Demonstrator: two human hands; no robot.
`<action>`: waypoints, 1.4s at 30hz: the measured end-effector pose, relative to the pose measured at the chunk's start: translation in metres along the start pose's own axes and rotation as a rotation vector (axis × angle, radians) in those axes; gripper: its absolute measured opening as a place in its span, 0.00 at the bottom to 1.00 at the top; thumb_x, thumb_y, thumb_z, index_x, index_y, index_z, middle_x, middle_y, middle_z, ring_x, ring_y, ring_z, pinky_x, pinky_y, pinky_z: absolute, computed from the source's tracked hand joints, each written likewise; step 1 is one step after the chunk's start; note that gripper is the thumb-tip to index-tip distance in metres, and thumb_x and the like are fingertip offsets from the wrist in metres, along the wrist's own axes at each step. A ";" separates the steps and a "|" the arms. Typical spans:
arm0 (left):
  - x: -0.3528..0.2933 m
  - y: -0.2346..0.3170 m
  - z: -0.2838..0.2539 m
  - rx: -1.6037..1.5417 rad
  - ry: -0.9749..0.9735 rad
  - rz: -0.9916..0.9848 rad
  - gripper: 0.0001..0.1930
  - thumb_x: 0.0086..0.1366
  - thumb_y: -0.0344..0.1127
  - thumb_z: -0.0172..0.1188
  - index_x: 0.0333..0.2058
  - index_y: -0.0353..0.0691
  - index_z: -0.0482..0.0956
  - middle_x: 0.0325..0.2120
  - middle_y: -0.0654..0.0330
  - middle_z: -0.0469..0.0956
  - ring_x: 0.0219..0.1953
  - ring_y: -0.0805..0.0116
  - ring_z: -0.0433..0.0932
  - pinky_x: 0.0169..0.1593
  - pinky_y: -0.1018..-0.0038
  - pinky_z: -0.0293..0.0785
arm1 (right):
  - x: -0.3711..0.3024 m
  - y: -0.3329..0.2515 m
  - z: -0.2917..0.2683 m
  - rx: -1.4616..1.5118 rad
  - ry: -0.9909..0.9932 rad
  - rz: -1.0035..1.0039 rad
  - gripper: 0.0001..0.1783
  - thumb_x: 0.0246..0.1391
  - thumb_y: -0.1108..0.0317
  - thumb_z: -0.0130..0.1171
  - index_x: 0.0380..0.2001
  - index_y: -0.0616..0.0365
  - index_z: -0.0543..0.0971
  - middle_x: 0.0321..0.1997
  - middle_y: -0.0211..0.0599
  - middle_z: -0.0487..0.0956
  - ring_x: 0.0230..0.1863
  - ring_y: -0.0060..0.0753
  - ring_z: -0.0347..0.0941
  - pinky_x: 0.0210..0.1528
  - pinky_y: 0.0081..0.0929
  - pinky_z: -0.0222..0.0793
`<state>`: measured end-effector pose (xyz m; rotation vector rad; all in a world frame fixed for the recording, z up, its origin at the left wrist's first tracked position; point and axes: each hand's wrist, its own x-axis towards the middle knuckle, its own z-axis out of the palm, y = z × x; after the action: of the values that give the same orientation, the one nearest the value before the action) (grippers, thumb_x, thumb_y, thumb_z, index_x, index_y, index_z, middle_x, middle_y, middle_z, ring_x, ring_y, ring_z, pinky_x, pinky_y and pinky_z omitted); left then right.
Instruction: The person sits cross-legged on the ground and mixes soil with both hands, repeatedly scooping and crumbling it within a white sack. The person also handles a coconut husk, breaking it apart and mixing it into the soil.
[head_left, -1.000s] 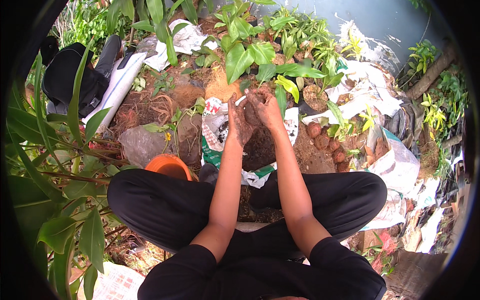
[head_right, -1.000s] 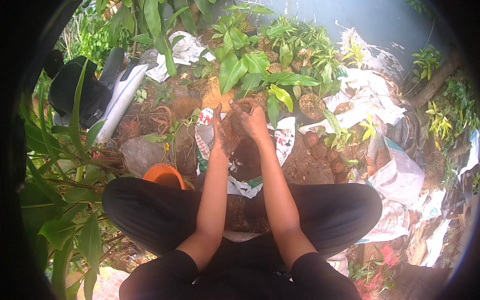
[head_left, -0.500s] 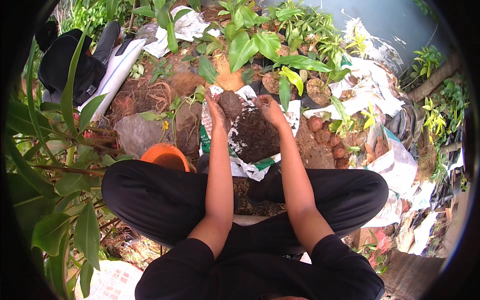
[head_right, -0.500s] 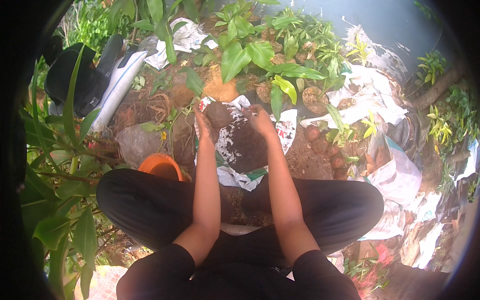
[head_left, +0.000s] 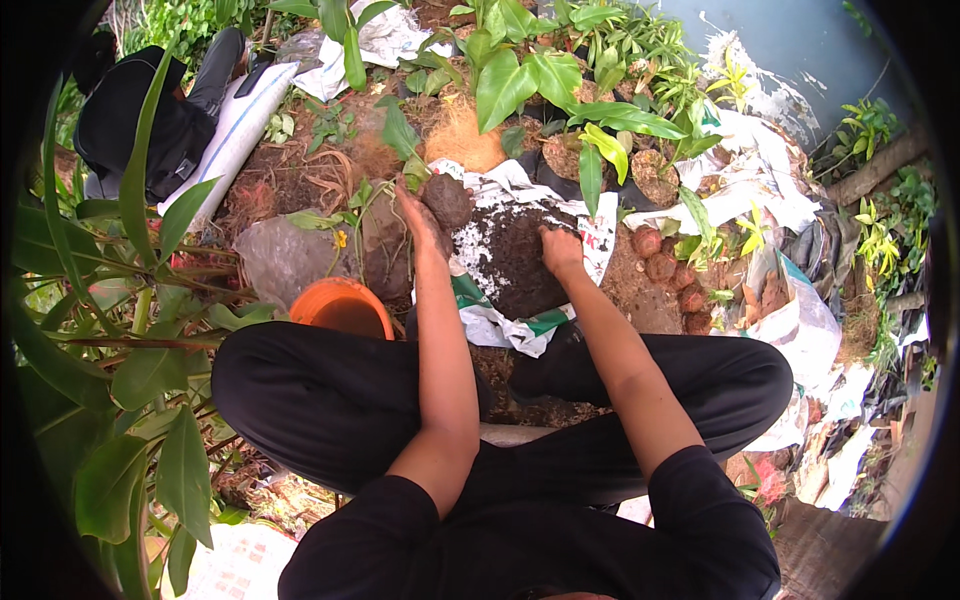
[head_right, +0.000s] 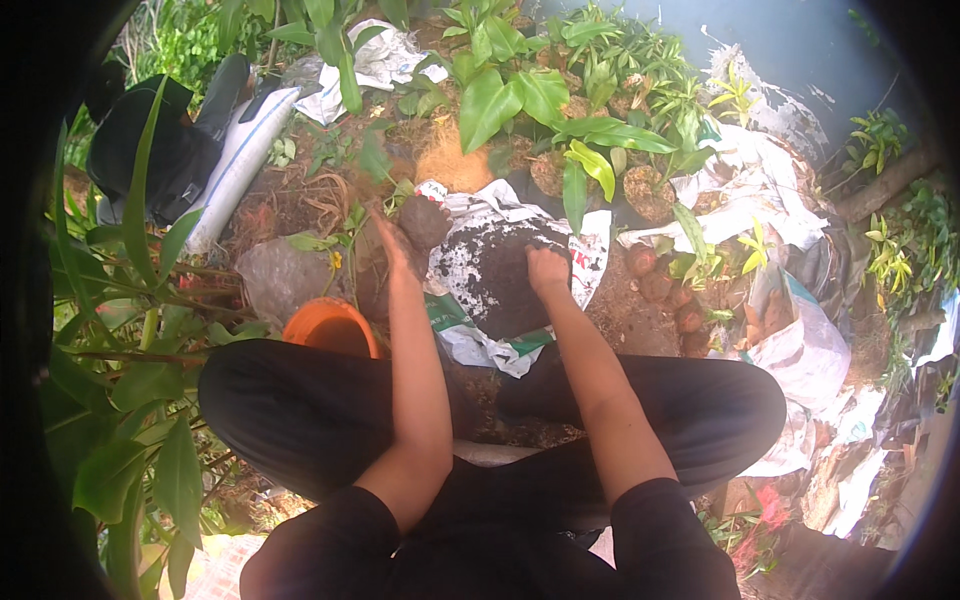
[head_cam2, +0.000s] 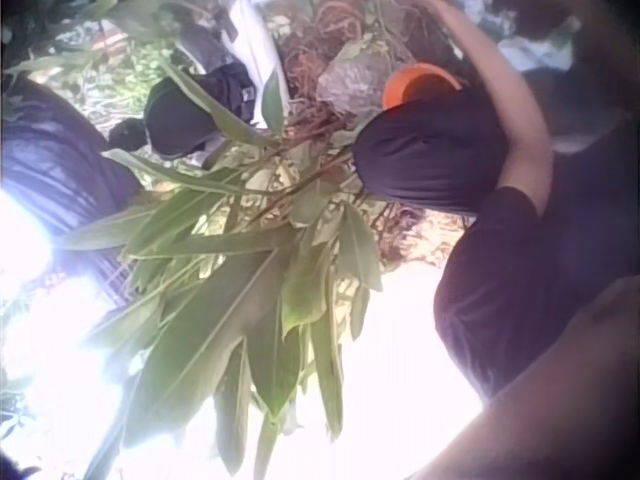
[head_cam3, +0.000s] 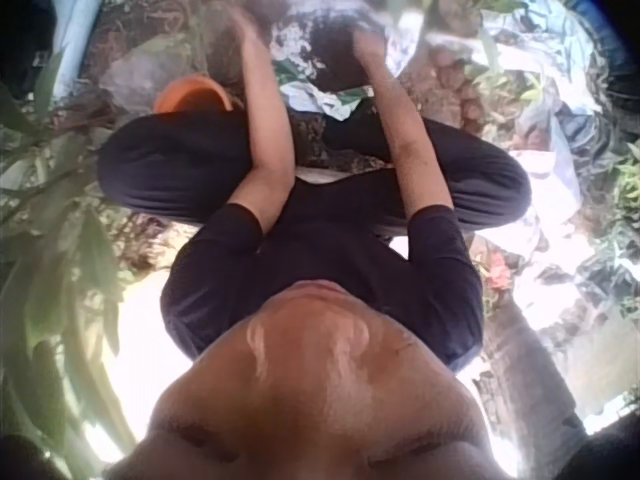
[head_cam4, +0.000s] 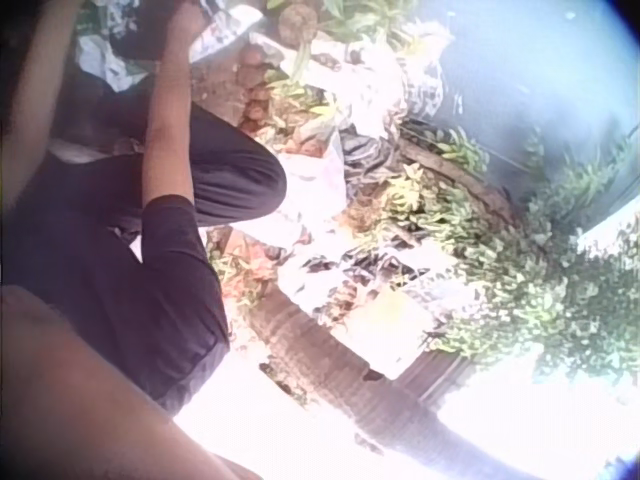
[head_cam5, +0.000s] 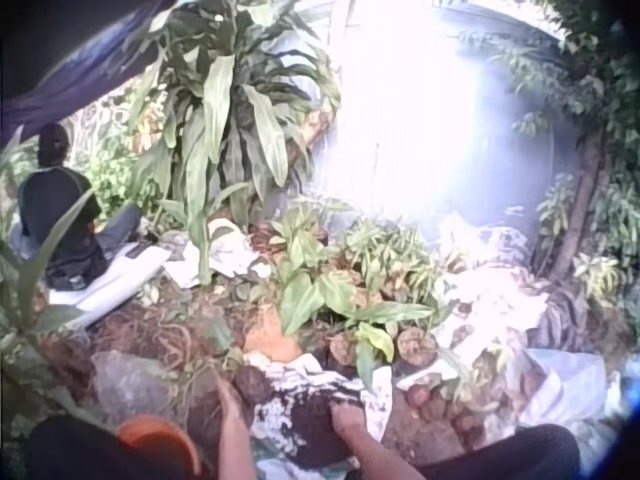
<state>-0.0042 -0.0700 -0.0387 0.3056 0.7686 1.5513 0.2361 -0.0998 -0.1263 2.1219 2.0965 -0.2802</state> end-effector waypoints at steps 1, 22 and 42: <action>-0.001 -0.002 0.003 0.011 -0.010 -0.016 0.48 0.59 0.77 0.32 0.56 0.35 0.64 0.46 0.49 0.72 0.48 0.49 0.74 0.53 0.52 0.71 | 0.006 0.013 0.004 -0.026 0.052 -0.008 0.22 0.53 0.73 0.51 0.52 0.44 0.75 0.39 0.47 0.81 0.42 0.49 0.79 0.44 0.42 0.76; -0.006 0.015 0.001 -0.015 -0.029 -0.023 0.41 0.65 0.71 0.30 0.64 0.44 0.52 0.44 0.48 0.75 0.41 0.54 0.80 0.46 0.55 0.78 | -0.073 -0.031 0.013 -0.287 -0.295 -0.576 0.43 0.45 0.50 0.63 0.65 0.45 0.60 0.71 0.43 0.53 0.69 0.52 0.54 0.63 0.47 0.61; -0.017 0.024 0.015 0.020 -0.013 -0.030 0.42 0.63 0.73 0.32 0.61 0.41 0.56 0.48 0.49 0.71 0.46 0.48 0.76 0.50 0.49 0.74 | -0.047 -0.034 0.028 -0.029 0.059 -0.578 0.16 0.50 0.74 0.52 0.45 0.56 0.76 0.45 0.45 0.76 0.47 0.47 0.76 0.46 0.39 0.75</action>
<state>-0.0114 -0.0808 -0.0082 0.3170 0.7752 1.5128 0.2009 -0.1516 -0.1414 1.4752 2.6877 -0.2446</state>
